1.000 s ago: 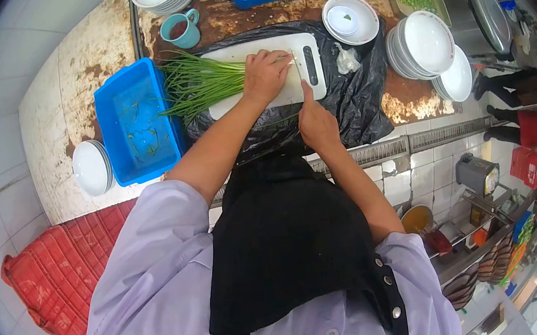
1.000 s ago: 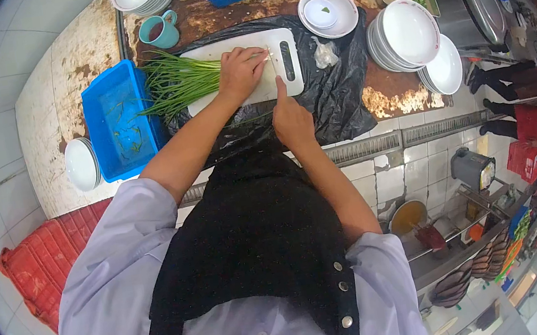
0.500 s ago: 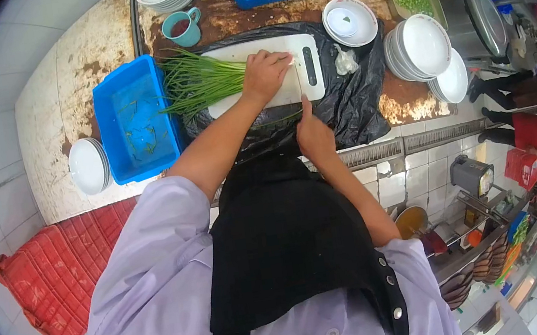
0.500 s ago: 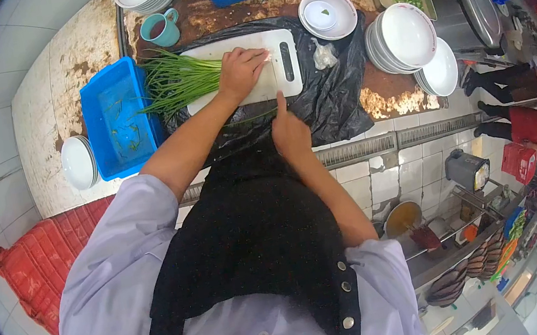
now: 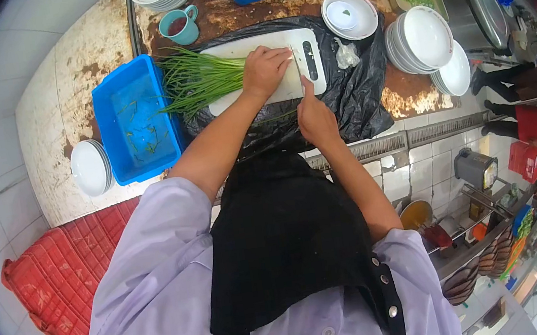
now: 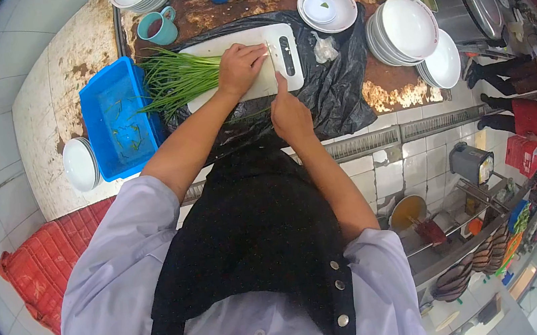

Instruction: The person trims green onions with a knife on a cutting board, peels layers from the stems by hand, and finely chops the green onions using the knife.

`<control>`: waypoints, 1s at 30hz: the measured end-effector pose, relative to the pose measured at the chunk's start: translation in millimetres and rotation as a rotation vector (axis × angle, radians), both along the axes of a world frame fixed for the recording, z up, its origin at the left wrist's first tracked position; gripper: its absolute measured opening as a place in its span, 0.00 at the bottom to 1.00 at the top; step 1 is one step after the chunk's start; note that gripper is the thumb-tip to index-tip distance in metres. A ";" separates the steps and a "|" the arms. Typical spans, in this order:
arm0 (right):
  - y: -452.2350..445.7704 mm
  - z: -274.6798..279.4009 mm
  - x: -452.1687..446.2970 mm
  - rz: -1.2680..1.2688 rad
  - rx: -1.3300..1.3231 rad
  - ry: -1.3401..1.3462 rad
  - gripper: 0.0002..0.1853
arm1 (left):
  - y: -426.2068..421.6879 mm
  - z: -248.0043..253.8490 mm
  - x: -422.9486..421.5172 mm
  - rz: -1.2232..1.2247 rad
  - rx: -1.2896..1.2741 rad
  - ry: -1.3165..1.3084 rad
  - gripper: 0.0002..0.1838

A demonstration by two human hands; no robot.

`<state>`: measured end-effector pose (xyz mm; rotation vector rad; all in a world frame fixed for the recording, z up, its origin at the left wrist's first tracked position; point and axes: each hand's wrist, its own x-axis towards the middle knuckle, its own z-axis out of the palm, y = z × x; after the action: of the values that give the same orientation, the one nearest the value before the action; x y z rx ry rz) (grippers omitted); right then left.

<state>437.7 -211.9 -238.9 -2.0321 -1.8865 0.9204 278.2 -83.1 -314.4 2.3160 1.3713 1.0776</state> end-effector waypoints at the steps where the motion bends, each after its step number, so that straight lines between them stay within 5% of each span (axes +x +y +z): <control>1: 0.1 0.9 -0.1 0.002 -0.004 0.002 0.35 | 0.5 1.5 -0.5 0.000 0.004 0.006 0.10; 16: -67.3 7.6 8.5 -0.025 -0.143 0.002 0.36 | -1.7 0.6 -3.6 -0.055 0.114 0.117 0.14; 30: -9.9 5.4 -6.3 -0.039 0.052 0.073 0.33 | 1.9 -0.4 -5.2 -0.056 -0.021 -0.027 0.11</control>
<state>431.4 -221.7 -233.5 -1.9708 -1.8071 0.9128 273.0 -81.3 -314.7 2.3026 1.2939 1.0691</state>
